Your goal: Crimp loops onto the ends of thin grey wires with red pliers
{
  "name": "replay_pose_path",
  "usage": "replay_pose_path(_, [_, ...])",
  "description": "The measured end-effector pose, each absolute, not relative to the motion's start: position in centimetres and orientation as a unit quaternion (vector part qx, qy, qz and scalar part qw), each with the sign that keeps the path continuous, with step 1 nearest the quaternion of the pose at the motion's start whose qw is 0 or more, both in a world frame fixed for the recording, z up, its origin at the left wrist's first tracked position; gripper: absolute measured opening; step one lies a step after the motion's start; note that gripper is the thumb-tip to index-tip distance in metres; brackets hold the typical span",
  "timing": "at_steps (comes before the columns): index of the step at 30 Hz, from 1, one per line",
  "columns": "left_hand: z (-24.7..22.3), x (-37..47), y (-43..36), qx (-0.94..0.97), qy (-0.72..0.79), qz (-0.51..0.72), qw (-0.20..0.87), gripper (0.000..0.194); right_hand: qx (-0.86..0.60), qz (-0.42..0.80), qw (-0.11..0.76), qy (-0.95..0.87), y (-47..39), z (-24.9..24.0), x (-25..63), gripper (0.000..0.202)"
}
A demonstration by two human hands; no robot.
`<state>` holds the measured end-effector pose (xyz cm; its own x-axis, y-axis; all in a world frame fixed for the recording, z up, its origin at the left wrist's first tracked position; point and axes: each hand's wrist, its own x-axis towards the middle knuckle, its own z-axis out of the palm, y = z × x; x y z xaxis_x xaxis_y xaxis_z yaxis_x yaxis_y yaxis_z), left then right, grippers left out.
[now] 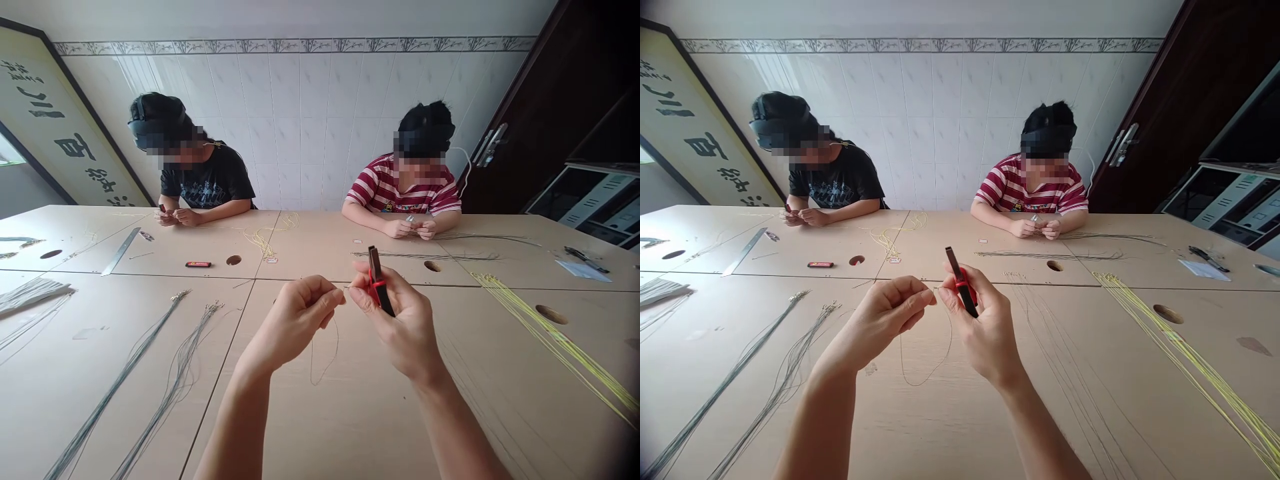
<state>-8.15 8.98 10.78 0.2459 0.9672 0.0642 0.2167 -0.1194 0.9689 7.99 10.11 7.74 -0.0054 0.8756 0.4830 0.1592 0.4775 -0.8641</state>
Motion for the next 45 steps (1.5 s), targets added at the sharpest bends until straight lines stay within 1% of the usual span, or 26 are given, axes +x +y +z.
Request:
replay_pose_path(7, [10.5,-7.9,9.0,0.642,0.455,0.385,0.482,0.031,-0.4,0.31,0.578,-0.64,10.2,7.6,7.9,0.023])
replay_pose_path(11, [10.6,-9.0,9.2,0.672,0.45,0.33,0.487,0.032,-0.409,0.312,0.597,-0.615,10.6,7.6,8.2,0.024])
replay_pose_path(14, [10.9,-9.9,9.2,0.691,0.45,0.291,0.486,0.03,-0.402,0.352,0.618,-0.576,10.8,7.8,8.5,0.026])
replay_pose_path(18, [11.0,-10.3,9.0,0.694,0.426,0.261,0.519,0.032,-0.372,0.446,0.624,-0.523,11.0,8.0,9.1,0.029])
replay_pose_path(20, [10.9,-10.1,9.0,0.687,0.427,0.28,0.518,0.035,-0.362,0.476,0.622,-0.506,10.9,8.0,9.3,0.03])
replay_pose_path(23, [10.7,-9.3,9.1,0.66,0.452,0.359,0.481,0.038,-0.365,0.491,0.617,-0.495,10.9,8.1,9.4,0.033])
replay_pose_path(26, [10.5,-8.5,9.2,0.635,0.46,0.441,0.436,0.034,-0.377,0.474,0.612,-0.51,10.7,8.2,9.1,0.033])
replay_pose_path(28, [10.6,-8.0,9.1,0.63,0.448,0.472,0.423,0.029,-0.381,0.45,0.61,-0.53,10.5,8.2,8.9,0.032])
replay_pose_path(34, [10.8,-7.7,8.7,0.634,0.436,0.493,0.406,0.018,-0.38,0.392,0.608,-0.576,9.9,8.5,8.1,0.026])
replay_pose_path(45, [10.7,-7.9,9.0,0.635,0.457,0.475,0.402,0.02,-0.391,0.346,0.581,-0.625,9.5,8.4,7.9,0.023])
